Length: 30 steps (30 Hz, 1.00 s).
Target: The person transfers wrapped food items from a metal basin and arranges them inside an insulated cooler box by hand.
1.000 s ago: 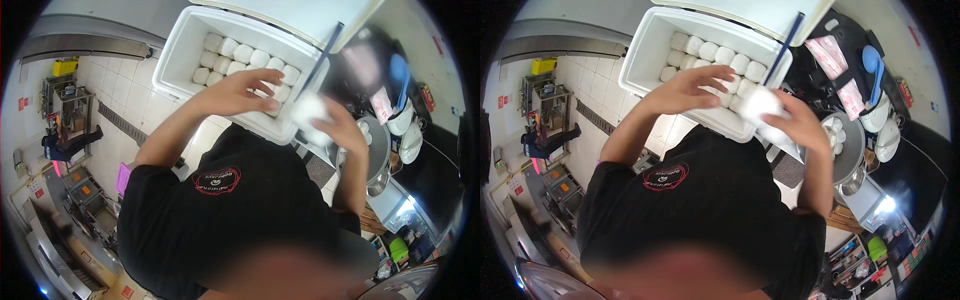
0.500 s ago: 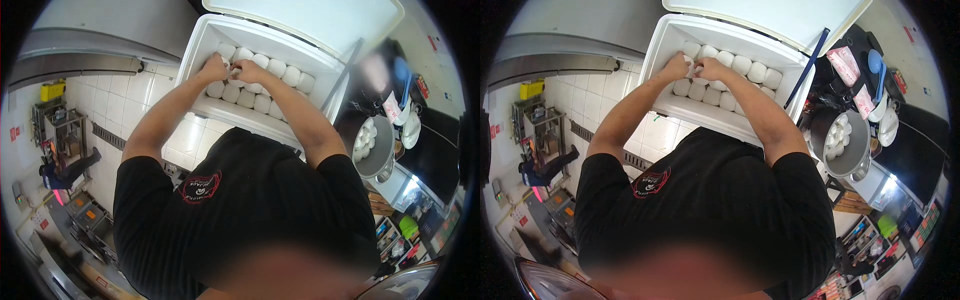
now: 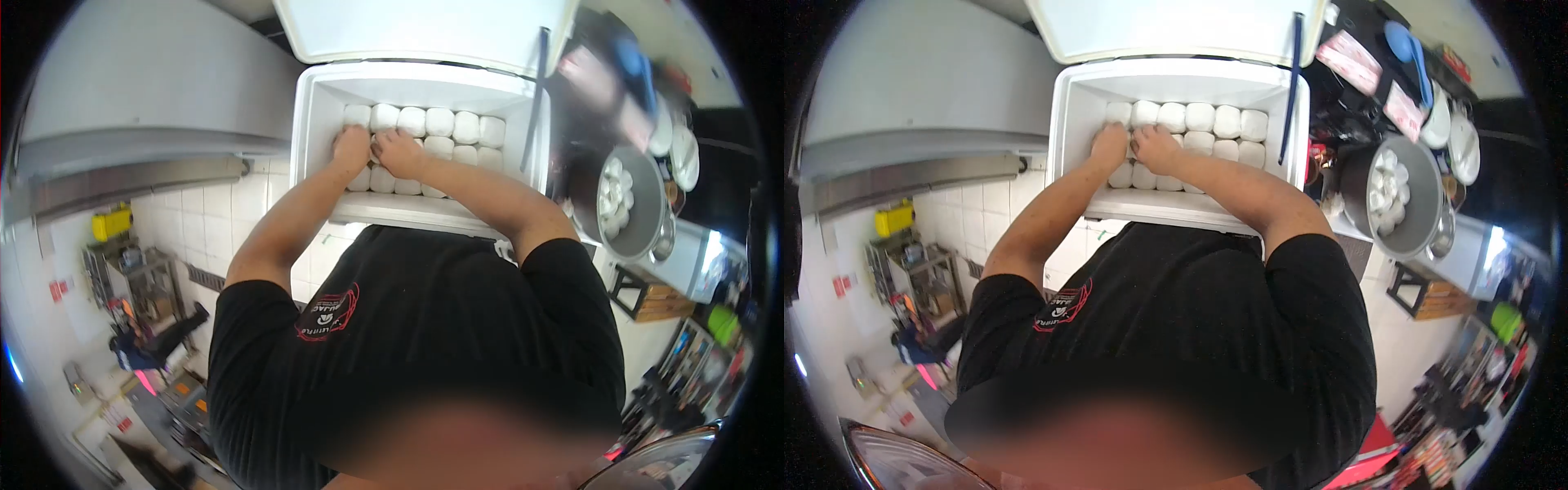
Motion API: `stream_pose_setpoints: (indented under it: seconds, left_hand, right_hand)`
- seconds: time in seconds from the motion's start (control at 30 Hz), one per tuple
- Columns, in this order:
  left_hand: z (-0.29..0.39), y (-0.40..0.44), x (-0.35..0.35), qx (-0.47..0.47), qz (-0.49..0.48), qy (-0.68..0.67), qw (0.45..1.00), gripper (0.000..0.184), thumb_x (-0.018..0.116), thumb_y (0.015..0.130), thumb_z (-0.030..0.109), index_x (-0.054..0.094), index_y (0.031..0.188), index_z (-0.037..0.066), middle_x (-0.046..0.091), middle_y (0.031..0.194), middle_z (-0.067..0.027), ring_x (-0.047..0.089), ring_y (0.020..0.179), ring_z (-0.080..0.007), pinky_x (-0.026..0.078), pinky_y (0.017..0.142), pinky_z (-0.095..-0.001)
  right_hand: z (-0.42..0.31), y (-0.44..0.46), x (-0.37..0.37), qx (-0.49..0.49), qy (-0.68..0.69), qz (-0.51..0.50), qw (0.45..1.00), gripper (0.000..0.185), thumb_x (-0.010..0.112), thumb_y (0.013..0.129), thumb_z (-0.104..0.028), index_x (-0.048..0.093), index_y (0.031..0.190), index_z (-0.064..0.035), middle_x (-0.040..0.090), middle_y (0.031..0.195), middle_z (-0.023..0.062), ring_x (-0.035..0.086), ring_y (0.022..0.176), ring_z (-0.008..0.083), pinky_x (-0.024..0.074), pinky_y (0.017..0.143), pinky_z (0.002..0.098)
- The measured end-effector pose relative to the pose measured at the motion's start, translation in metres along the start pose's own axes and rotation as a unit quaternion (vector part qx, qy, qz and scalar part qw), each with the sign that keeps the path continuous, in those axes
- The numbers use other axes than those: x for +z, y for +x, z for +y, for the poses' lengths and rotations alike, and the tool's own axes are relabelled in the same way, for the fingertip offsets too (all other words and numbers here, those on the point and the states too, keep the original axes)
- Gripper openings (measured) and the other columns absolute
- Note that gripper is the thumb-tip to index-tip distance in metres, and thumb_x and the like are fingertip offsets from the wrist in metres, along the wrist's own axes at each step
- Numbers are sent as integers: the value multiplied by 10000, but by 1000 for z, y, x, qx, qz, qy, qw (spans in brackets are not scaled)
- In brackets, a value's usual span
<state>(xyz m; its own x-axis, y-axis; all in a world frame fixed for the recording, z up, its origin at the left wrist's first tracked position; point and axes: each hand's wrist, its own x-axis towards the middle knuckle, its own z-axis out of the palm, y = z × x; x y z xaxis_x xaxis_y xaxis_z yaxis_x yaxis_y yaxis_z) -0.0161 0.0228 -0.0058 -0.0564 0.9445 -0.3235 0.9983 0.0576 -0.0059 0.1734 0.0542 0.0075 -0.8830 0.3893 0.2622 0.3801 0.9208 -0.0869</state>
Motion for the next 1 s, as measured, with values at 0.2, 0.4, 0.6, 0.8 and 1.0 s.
stream_pose_setpoints:
  seconds: [0.2,0.4,0.6,0.8,1.0]
  left_hand:
    - [44,-39,-84,29,-73,28,996,508,791,776,308,675,1154,-10,584,1251,-183,606,1087,-426,536,936,-482]
    - [37,-29,-49,184,58,63,979,491,775,819,382,676,1112,-1,645,1041,-219,641,997,-396,500,916,-483]
    - [56,-13,-50,293,-80,-180,935,273,767,856,243,639,938,17,635,968,-182,621,902,-392,495,836,-476]
    - [86,-16,-77,262,-100,-149,948,228,734,889,176,676,1035,11,653,1013,-178,629,921,-363,516,825,-458]
    - [164,-33,-139,112,-83,-237,961,263,704,952,197,694,1155,29,687,1143,-150,676,941,-266,547,791,-379]
  right_hand:
    - [8,-5,-46,47,61,-152,985,344,660,920,-327,693,1175,-98,610,1260,121,605,1096,364,533,854,468]
    - [50,-69,-243,137,495,-184,838,517,702,924,-473,662,1279,-99,749,1019,147,717,1029,276,542,884,400]
    - [154,-311,-327,250,742,-103,614,485,637,994,-432,680,1070,45,697,760,67,653,686,126,521,636,265]
    - [232,-537,-166,664,267,7,698,514,768,858,-369,638,1262,-80,636,1186,179,657,1104,289,550,929,410]
    - [246,-547,-127,645,134,-98,746,723,795,768,-208,524,1435,-133,506,1412,213,612,1203,396,526,1023,451]
